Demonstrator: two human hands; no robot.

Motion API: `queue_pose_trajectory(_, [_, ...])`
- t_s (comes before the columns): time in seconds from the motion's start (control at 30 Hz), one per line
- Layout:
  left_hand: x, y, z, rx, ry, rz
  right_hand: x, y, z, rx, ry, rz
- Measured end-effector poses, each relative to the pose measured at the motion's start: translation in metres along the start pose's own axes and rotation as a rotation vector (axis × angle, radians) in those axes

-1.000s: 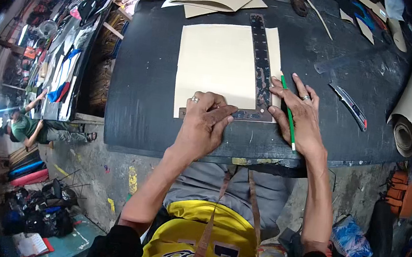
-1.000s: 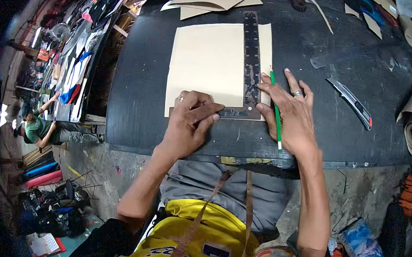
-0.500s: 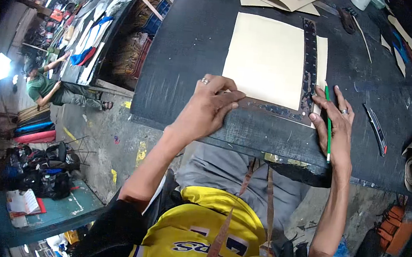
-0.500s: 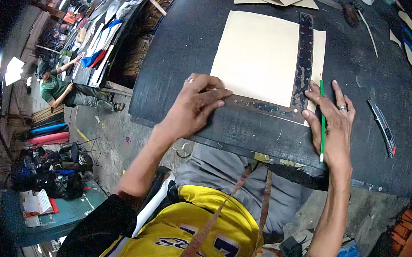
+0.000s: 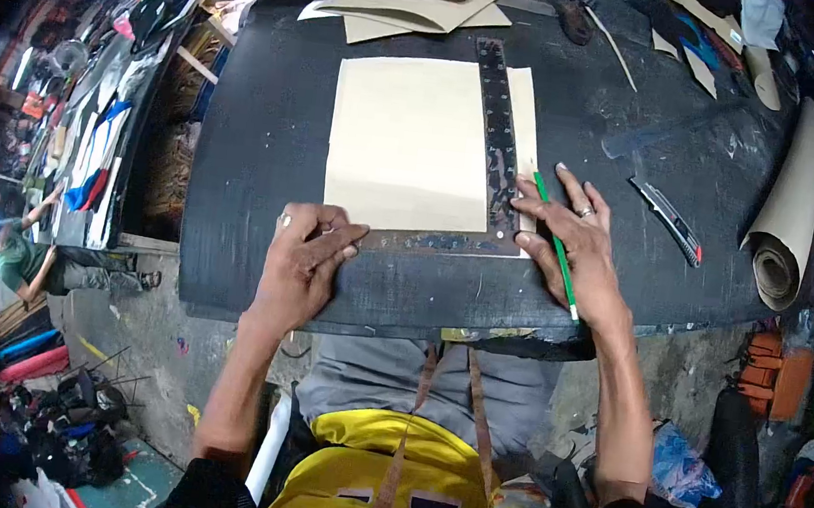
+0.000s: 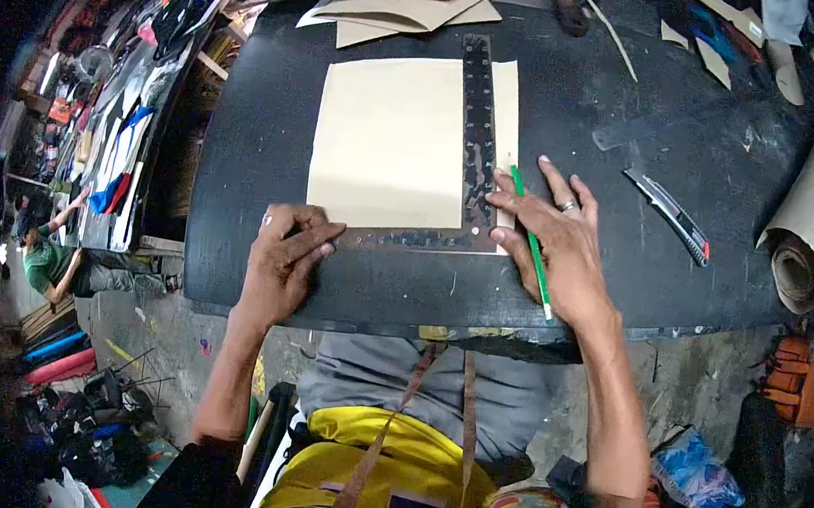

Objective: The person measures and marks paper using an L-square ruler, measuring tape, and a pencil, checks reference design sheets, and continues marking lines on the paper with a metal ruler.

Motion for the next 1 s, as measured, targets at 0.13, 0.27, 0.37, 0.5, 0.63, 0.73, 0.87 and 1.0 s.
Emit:
queue_pose_trajectory(0.13, [-0.0001,0.0024,-0.0004,-0.005,-0.004,-0.019,0.0031,-0.0007,0.0009,0.018,0.009,-0.009])
queue_pose_trajectory(0.27, [0.0008,-0.0019,0.0005,-0.016,-0.002,-0.04,-0.0002,0.0005,-0.0014,-0.02,-0.015,0.012])
queue_pose_trajectory(0.37, [0.0006,0.0001,0.0012,-0.017,-0.001,-0.062,0.0003,-0.0019,-0.0007,-0.026,-0.036,0.021])
queue_pose_trajectory(0.5, [0.0014,0.001,0.0021,-0.009,-0.001,-0.069,-0.0005,-0.0015,-0.0006,-0.01,-0.04,0.015])
queue_pose_trajectory(0.63, [0.003,-0.0028,0.0004,0.0,-0.005,-0.045,-0.0008,-0.0018,-0.0017,-0.005,-0.039,0.004])
queue_pose_trajectory(0.73, [0.0039,-0.0007,0.0009,-0.027,-0.013,-0.069,-0.0021,-0.0018,-0.0023,0.011,-0.036,0.0])
queue_pose_trajectory(0.87, [0.0025,-0.0003,0.0017,-0.034,-0.044,-0.076,0.0006,-0.001,0.0005,0.012,-0.026,0.006])
queue_pose_trajectory(1.0, [0.0018,-0.0008,0.0026,-0.004,-0.048,-0.049,0.0019,-0.0001,0.0021,0.007,-0.019,0.01])
Point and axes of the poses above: each hand's wrist, its own y-axis away from the middle knuckle, its own z-axis out of the palm, x = y × z, the point moved 5 cm from there along -y, towards the middle knuckle, and after that the axes turned 3 degrees about x, right-handed, at the moved point
